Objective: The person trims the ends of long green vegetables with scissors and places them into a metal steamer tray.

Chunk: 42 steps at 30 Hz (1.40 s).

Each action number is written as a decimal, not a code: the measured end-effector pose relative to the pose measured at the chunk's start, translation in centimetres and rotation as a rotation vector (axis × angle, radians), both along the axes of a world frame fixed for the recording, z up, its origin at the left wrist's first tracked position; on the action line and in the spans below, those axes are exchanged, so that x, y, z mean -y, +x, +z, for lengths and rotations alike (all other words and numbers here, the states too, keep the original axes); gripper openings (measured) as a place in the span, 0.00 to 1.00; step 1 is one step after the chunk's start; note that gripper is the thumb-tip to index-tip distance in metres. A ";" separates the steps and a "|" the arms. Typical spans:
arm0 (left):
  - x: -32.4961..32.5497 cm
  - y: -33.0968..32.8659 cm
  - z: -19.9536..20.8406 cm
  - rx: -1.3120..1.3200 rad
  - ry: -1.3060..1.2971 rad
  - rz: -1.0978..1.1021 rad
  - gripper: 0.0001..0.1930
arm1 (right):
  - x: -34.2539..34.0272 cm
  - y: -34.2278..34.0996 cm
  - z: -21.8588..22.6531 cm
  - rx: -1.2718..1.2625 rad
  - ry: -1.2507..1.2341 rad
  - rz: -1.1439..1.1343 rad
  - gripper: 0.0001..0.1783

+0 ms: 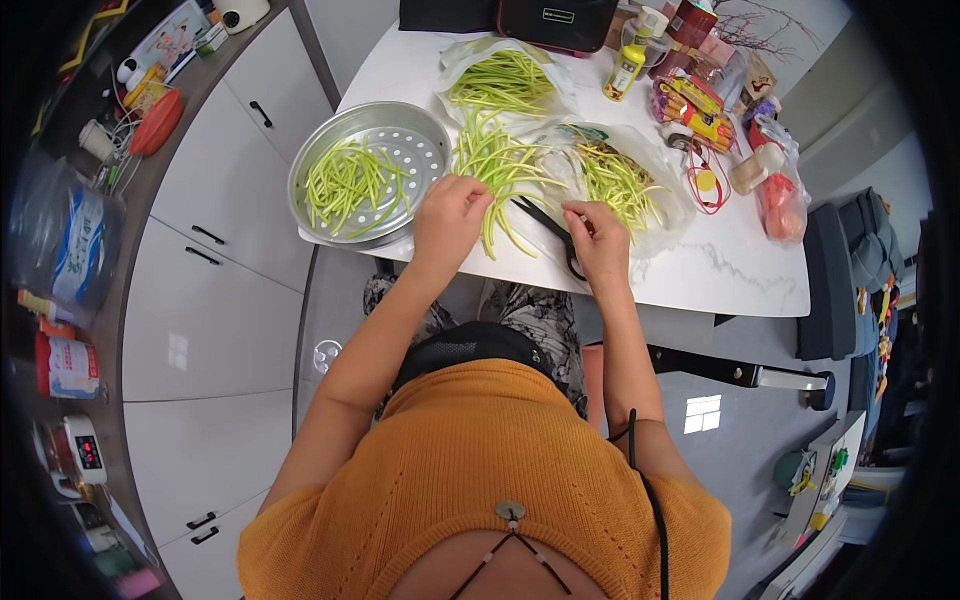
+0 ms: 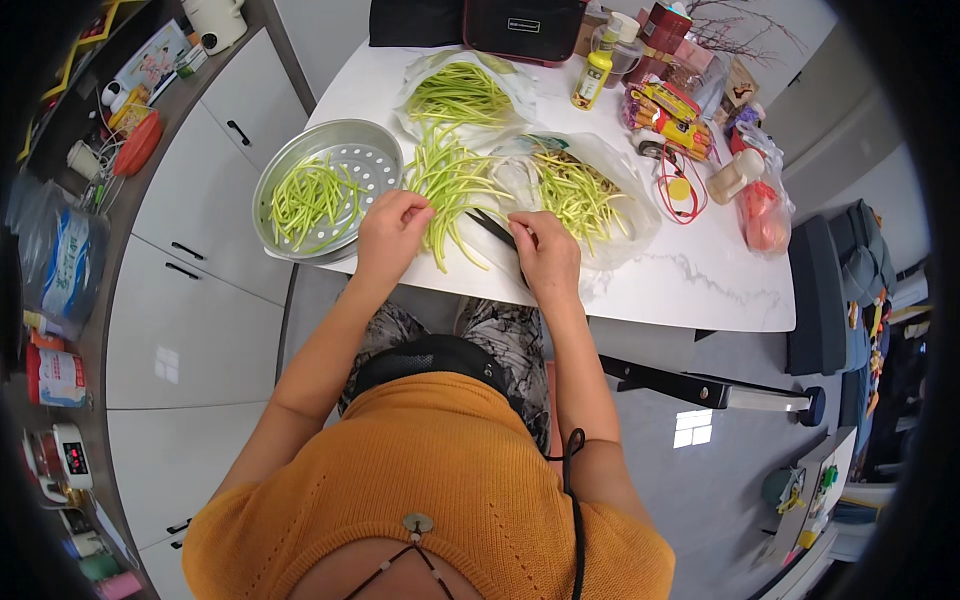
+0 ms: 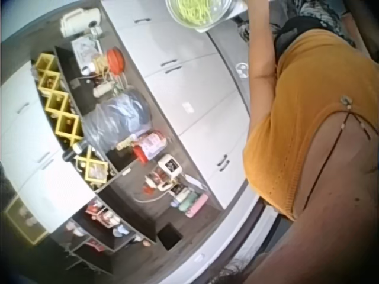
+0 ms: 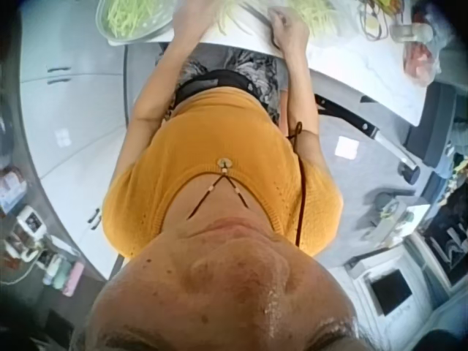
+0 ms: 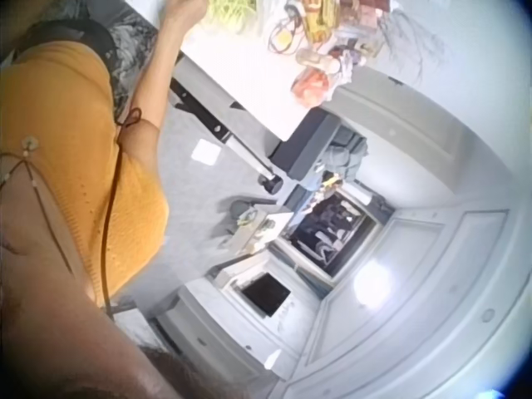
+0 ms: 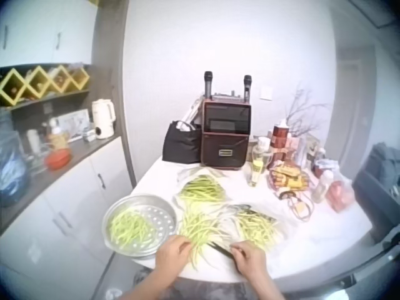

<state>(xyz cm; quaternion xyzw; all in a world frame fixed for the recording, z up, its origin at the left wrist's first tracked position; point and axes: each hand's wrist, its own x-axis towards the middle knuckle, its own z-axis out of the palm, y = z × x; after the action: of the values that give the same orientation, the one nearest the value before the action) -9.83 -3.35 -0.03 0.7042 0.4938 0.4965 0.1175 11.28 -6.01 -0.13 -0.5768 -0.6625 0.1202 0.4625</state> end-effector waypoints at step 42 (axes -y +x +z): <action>7.6 -2.1 3.0 0.301 -0.386 -0.377 0.06 | 4.9 -2.2 3.1 -0.890 -0.562 0.855 0.34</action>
<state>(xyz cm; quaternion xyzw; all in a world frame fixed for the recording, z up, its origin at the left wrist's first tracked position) -11.92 -10.94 2.95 0.6665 0.4168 0.4619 0.4108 9.04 -10.93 2.95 -0.2579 -0.5226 0.6860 0.4356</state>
